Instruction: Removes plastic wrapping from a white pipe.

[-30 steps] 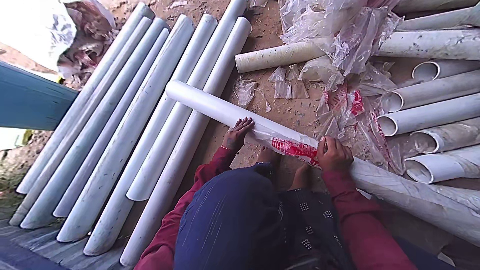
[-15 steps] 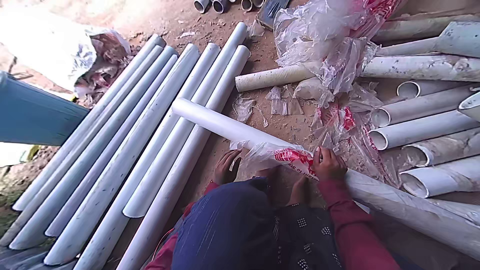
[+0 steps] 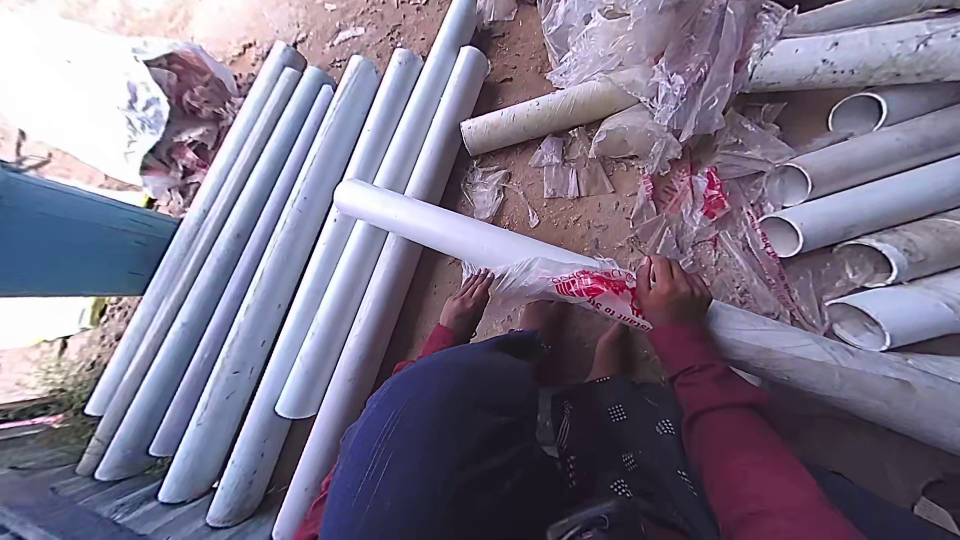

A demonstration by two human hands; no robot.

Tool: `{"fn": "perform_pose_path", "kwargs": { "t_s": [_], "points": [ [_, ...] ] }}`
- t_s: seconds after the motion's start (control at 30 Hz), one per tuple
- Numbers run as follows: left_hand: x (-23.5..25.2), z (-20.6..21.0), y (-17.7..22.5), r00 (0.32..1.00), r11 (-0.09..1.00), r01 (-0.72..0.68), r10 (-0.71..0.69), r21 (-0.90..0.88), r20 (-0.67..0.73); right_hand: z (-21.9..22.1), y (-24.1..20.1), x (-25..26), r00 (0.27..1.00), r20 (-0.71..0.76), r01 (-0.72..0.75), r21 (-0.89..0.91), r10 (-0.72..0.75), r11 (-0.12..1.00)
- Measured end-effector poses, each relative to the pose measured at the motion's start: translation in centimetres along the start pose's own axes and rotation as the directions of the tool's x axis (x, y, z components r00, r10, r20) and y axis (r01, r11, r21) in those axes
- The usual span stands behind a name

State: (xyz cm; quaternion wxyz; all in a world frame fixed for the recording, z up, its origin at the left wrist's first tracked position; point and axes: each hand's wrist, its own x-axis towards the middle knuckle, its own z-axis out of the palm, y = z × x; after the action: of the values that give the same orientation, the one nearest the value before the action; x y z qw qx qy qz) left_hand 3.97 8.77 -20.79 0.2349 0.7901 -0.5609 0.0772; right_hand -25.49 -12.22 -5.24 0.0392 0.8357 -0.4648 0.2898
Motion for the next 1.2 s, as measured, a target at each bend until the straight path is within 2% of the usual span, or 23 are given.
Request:
{"fn": "perform_pose_path", "kwargs": {
  "t_s": [0.03,0.1,0.17,0.2,0.27,0.3,0.33,0.4,0.47,0.5,0.57,0.6,0.63,0.67,0.7,0.73,0.77,0.83,0.87,0.9,0.97,1.13,1.2],
  "points": [
    [0.1,-2.4,1.7,0.984,0.995,0.098,-0.098,0.002,0.151,0.1,0.1,0.1,1.000,-0.002,0.002,-0.005,-0.002,1.000],
    [1.4,-8.6,4.6,0.962,0.998,0.016,0.002,-0.064,0.273,-0.1,0.1,0.3,1.000,0.013,-0.002,0.011,0.002,1.000],
    [0.9,-10.5,5.1,0.985,0.977,-0.072,0.101,-0.201,0.141,-0.4,0.0,0.6,1.000,0.011,0.004,0.022,-0.004,1.000],
    [0.8,-11.4,5.8,0.992,0.960,-0.016,0.050,-0.281,0.114,-0.5,-0.1,0.7,1.000,0.000,0.014,0.019,-0.014,1.000],
    [2.0,-14.6,8.4,0.959,0.864,0.263,-0.185,-0.428,0.216,-0.2,-0.2,0.7,0.996,-0.067,0.051,-0.014,-0.051,0.999],
    [2.8,-15.5,8.8,0.944,0.823,0.323,-0.248,-0.467,0.216,0.0,-0.2,0.7,0.994,-0.089,0.063,-0.021,-0.064,0.998],
    [3.6,-15.4,8.6,0.955,0.824,0.296,-0.254,-0.483,0.153,0.2,-0.1,0.7,0.991,-0.110,0.073,-0.025,-0.076,0.997],
    [5.7,-14.7,8.1,0.990,0.896,0.130,-0.141,-0.425,0.007,0.2,0.3,0.5,0.987,-0.141,0.072,-0.009,-0.073,0.997],
    [9.2,-14.5,9.1,0.996,0.949,-0.081,0.091,-0.305,0.019,-0.1,0.6,0.1,0.981,-0.186,0.059,0.016,-0.055,0.998],
    [11.0,-14.3,10.3,0.977,0.951,-0.166,0.196,-0.262,0.089,-0.5,0.8,-0.2,0.980,-0.193,0.052,0.028,-0.045,0.998],
    [14.3,-13.7,13.2,0.870,0.936,-0.204,0.307,-0.285,0.386,-1.2,1.4,-1.4,0.984,-0.177,0.041,0.030,-0.035,0.999],
    [15.6,-13.1,14.4,0.756,0.939,-0.190,0.326,-0.287,0.568,-1.5,1.6,-2.3,0.985,-0.169,0.033,0.019,-0.029,0.999],
    [16.9,-12.4,15.6,0.591,0.947,-0.165,0.319,-0.276,0.741,-1.7,1.7,-3.1,0.985,-0.170,0.021,-0.001,-0.021,1.000],
    [17.7,-11.4,16.5,0.428,0.949,-0.158,0.316,-0.274,0.847,-1.8,1.7,-3.9,0.984,-0.176,0.011,-0.025,-0.015,1.000],
    [17.8,-10.4,17.2,0.314,0.939,-0.162,0.340,-0.303,0.886,-1.8,1.6,-4.4,0.982,-0.187,0.007,-0.051,-0.017,0.999],
    [17.1,-9.8,17.5,0.280,0.916,-0.153,0.399,-0.370,0.873,-1.9,1.4,-4.9,0.981,-0.192,0.014,-0.075,-0.029,0.997],
    [16.0,-9.5,17.2,0.324,0.872,-0.127,0.487,-0.473,0.811,-2.0,1.3,-5.3,0.980,-0.195,0.025,-0.096,-0.043,0.995],
    [13.4,-9.4,16.1,0.553,0.729,-0.146,0.621,-0.669,0.556,-2.0,1.2,-5.3,0.980,-0.191,0.039,-0.099,-0.057,0.994],
    [12.6,-9.4,15.6,0.615,0.678,-0.183,0.644,-0.712,0.455,-1.9,1.1,-5.1,0.982,-0.182,0.035,-0.095,-0.052,0.995],
    [12.3,-9.4,15.4,0.636,0.660,-0.208,0.652,-0.722,0.413,-1.8,1.1,-4.8,0.983,-0.176,0.030,-0.092,-0.045,0.995],
    [12.3,-9.7,15.1,0.614,0.658,-0.271,0.680,-0.702,0.401,-1.4,1.3,-4.3,0.984,-0.176,0.016,-0.091,-0.031,0.996],
    [11.9,-11.0,14.9,0.463,0.597,-0.457,0.793,-0.659,0.397,-1.4,1.2,-3.8,0.987,-0.158,-0.022,-0.108,0.004,0.994],
    [12.1,-11.7,15.3,0.400,0.604,-0.468,0.795,-0.645,0.455,-1.6,1.2,-3.5,0.991,-0.134,-0.028,-0.110,0.013,0.994]
  ]
}}
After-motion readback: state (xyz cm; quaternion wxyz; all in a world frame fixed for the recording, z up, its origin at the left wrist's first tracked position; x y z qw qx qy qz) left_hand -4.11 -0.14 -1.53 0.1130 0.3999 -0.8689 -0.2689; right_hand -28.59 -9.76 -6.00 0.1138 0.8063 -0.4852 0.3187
